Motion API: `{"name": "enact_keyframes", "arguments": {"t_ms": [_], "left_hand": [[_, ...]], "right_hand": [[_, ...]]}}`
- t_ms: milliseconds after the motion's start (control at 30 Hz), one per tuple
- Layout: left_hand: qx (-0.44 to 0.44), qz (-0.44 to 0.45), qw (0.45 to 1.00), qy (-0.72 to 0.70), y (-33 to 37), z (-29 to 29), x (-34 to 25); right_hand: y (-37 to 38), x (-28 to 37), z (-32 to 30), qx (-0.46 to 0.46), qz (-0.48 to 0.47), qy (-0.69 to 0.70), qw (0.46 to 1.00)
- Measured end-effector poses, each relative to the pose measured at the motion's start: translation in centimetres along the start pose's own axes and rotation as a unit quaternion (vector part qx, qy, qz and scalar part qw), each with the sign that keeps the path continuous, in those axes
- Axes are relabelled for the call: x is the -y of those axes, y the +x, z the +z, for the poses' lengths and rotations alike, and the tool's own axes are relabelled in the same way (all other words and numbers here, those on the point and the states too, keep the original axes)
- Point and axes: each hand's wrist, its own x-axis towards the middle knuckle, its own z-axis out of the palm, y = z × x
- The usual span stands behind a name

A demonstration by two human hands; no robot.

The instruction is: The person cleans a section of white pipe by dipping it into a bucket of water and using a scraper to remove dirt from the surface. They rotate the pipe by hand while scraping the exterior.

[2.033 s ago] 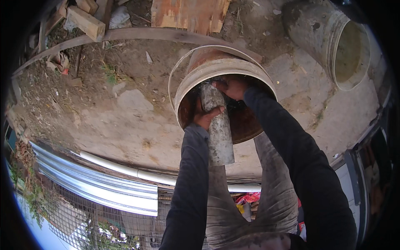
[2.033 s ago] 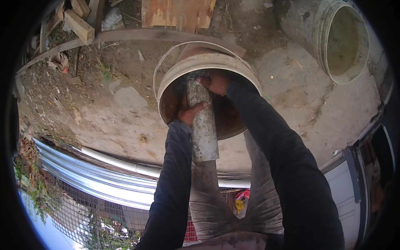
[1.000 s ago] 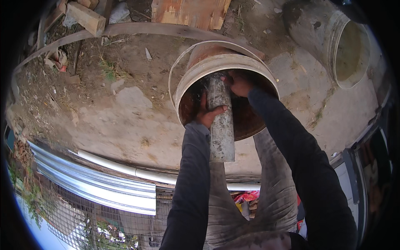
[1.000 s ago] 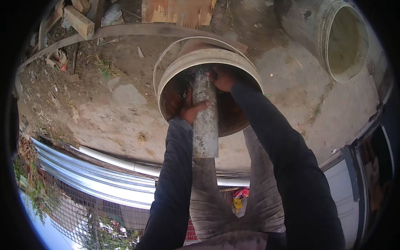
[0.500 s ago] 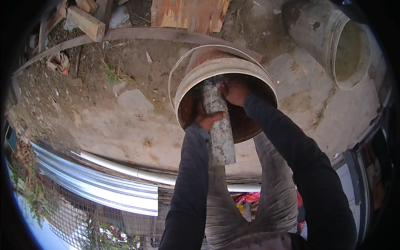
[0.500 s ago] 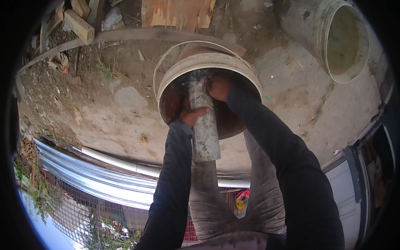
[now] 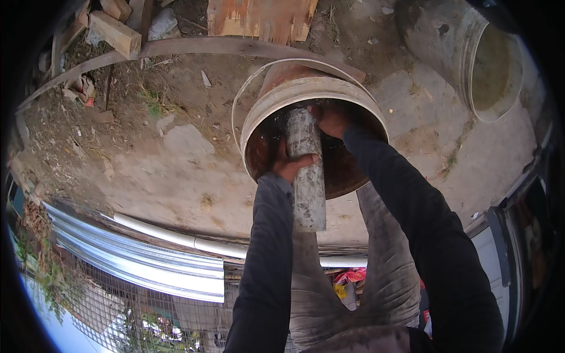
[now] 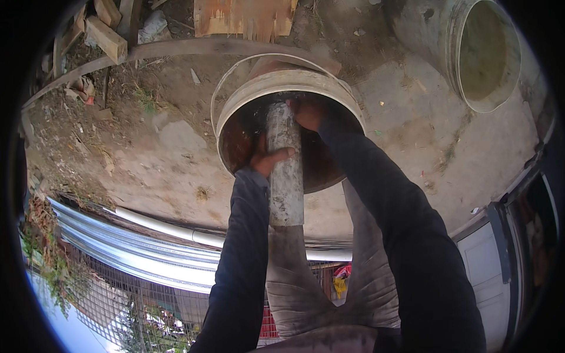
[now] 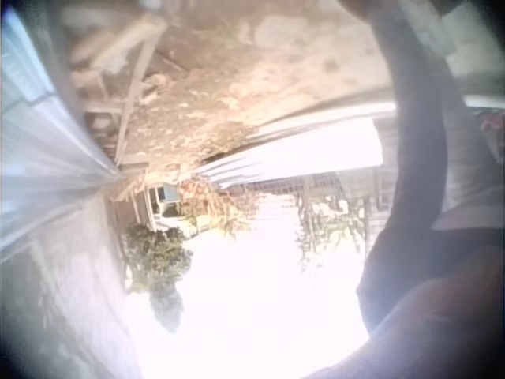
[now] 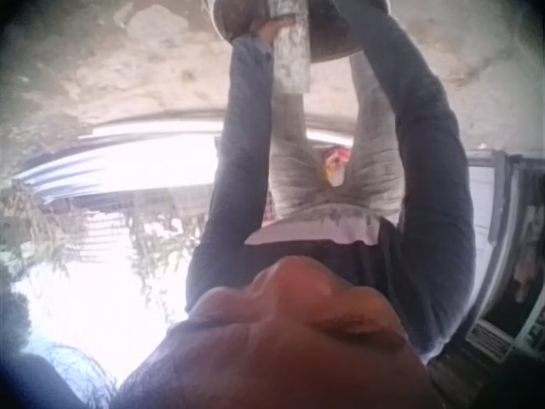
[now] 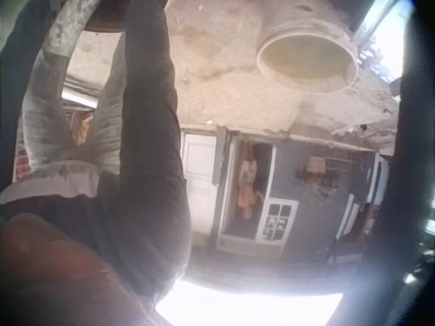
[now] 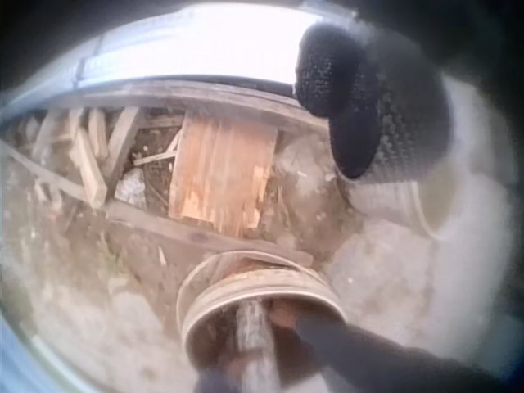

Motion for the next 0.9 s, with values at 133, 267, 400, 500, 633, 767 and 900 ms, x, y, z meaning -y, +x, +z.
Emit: {"name": "enact_keyframes", "arguments": {"t_ms": [133, 267, 400, 500, 633, 767, 900], "left_hand": [[0.001, 0.035, 0.999, 0.038, 1.4, -1.2, 1.6], [0.000, 0.005, 1.000, 0.000, 0.3, -0.9, 1.5], [-0.002, 0.023, 0.998, 0.054, 1.5, -2.1, 3.3], [0.049, -0.056, 0.997, -0.029, 1.1, -1.5, 1.9], [0.032, -0.030, 0.997, -0.062, 1.1, -1.7, 3.0], [-0.016, -0.007, 0.998, -0.054, 0.7, -0.9, 1.5], [0.033, -0.050, 0.990, -0.129, 0.2, -1.9, 1.2]], "right_hand": [[0.0, 1.1, 0.4, -0.083, -0.074, -0.029, 0.993], [1.2, 0.9, -1.7, 0.086, -0.004, -0.022, 0.996], [1.7, 0.9, -1.3, 0.140, -0.069, -0.191, 0.969], [0.2, 0.9, 0.3, 0.044, -0.068, -0.181, 0.980], [0.9, -0.2, -0.4, 0.042, 0.004, -0.010, 0.999], [0.7, -1.6, 0.4, -0.034, -0.021, 0.040, 0.998], [0.3, 0.1, 0.1, -0.022, 0.028, 0.123, 0.992]]}}
